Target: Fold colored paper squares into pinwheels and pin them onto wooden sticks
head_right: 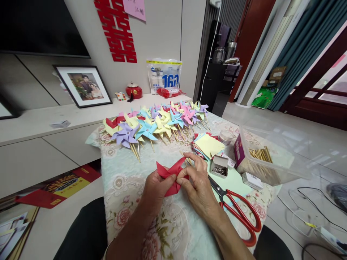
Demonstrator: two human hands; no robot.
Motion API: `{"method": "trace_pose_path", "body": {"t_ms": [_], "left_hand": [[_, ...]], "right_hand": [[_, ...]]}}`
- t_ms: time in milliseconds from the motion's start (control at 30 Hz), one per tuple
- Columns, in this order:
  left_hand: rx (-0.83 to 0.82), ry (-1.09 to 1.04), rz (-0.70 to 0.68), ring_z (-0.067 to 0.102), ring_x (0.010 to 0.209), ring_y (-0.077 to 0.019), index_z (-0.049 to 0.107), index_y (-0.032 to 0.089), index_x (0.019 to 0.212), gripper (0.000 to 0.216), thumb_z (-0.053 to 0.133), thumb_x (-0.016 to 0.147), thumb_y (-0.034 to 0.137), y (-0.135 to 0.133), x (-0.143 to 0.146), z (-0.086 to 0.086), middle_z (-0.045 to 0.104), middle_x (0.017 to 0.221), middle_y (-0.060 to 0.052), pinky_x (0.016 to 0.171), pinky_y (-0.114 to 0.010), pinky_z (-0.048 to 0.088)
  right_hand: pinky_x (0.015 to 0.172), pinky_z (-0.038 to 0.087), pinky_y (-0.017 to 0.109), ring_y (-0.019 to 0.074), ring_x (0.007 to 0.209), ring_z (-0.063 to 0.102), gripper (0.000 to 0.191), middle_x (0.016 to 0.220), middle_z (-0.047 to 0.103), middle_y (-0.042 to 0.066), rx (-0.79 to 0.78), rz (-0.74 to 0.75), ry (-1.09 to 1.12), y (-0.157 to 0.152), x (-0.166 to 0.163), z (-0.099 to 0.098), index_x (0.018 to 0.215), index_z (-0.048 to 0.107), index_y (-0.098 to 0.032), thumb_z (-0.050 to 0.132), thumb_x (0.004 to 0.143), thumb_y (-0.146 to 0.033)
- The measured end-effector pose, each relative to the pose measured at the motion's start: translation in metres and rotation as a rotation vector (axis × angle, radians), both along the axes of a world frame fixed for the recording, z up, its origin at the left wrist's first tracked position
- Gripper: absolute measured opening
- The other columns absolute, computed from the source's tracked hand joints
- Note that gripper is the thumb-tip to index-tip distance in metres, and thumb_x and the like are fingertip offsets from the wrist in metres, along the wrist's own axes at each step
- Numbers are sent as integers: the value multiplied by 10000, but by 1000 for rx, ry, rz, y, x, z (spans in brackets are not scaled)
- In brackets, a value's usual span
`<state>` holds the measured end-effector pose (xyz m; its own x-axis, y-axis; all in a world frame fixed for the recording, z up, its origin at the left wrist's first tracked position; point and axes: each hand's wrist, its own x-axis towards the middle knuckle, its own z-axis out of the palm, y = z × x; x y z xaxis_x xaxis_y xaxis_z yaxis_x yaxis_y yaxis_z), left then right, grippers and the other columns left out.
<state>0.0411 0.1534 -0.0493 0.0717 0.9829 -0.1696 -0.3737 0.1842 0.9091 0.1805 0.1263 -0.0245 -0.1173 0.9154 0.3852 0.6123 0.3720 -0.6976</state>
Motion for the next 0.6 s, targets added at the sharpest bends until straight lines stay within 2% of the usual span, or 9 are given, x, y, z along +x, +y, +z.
{"method": "trace_pose_path", "body": {"t_ms": [200, 367, 600], "left_hand": [[3, -19, 37, 676, 670, -181, 740, 155, 711, 127, 727, 599, 212, -6, 2, 9, 725, 648, -4, 661, -260, 528], [25, 11, -26, 628, 581, -142, 749, 143, 736, 161, 744, 596, 221, -3, -2, 2, 726, 641, -1, 612, -243, 517], [63, 31, -21, 579, 545, -112, 736, 145, 724, 147, 753, 603, 226, -2, -2, -5, 700, 609, 20, 583, -220, 494]], "right_hand": [[1088, 314, 518, 309, 1336, 379, 167, 1403, 465, 97, 13, 8, -5, 2, 2, -3, 787, 650, -219, 582, 934, -257], [1077, 308, 519, 312, 1329, 364, 165, 1387, 469, 91, 52, 0, -49, 0, 2, -3, 815, 656, -230, 573, 949, -276], [1079, 295, 518, 313, 1334, 351, 196, 1381, 454, 96, 1, -12, -25, 0, 1, -1, 805, 624, -222, 538, 966, -293]]}}
